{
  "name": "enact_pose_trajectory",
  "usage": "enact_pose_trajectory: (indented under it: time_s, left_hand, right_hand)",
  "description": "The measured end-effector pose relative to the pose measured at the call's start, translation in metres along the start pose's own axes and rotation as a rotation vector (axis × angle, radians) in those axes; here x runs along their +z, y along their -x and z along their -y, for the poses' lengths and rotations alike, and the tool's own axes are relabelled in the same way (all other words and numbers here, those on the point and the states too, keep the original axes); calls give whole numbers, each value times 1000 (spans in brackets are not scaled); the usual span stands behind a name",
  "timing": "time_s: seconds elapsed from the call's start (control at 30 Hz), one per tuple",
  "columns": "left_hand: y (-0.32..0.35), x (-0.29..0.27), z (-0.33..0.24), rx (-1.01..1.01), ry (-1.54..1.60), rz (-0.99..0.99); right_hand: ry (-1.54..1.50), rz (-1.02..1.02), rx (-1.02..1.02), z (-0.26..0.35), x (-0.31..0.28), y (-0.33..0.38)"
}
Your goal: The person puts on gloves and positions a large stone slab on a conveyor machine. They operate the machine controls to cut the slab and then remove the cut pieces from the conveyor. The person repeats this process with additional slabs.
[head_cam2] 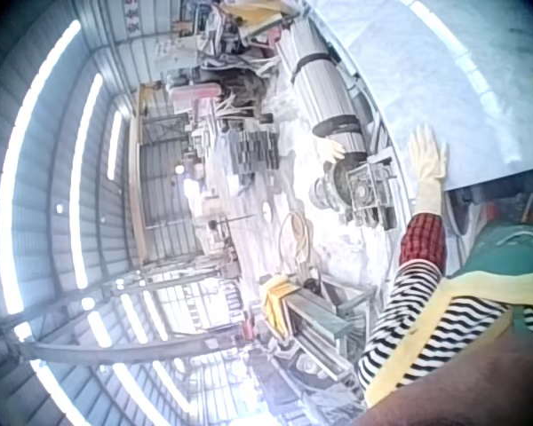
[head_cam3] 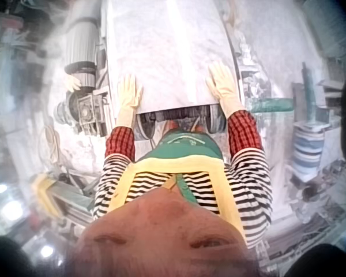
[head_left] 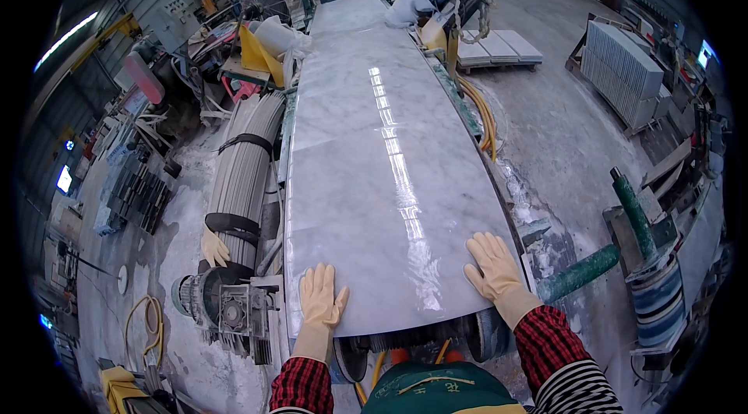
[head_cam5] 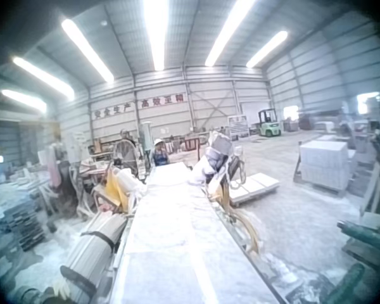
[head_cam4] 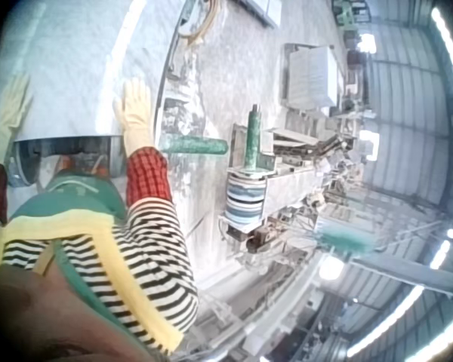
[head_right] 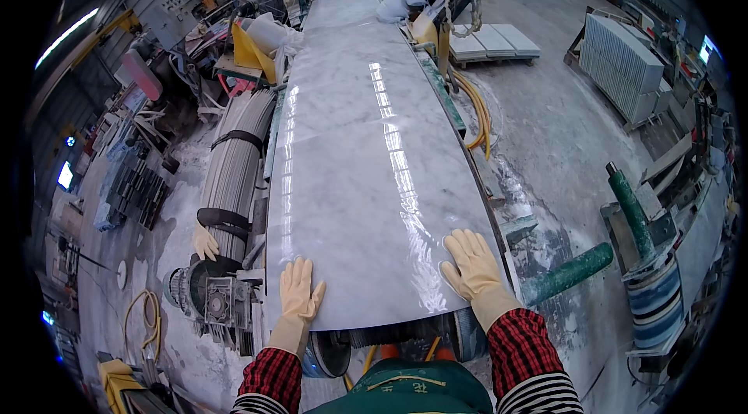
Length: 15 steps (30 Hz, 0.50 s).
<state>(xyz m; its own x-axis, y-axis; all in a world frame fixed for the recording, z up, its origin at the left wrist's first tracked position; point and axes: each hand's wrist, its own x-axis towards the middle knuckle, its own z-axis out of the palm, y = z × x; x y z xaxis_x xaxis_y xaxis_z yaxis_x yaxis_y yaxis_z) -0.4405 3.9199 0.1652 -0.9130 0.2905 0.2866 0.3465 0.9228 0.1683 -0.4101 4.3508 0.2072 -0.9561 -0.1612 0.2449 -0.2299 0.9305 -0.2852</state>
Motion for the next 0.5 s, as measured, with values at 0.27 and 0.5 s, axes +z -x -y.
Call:
enact_pose_trajectory:
  time_s: [0.27,0.5]
  left_hand:
    - [4,6,2,-2,-19,16]
    - [-4,0,-3,8,-13,-63]
  right_hand:
    - [-40,-13,-1,2,-2,0]
    - [-49,-124,-99,5,-8,-3]
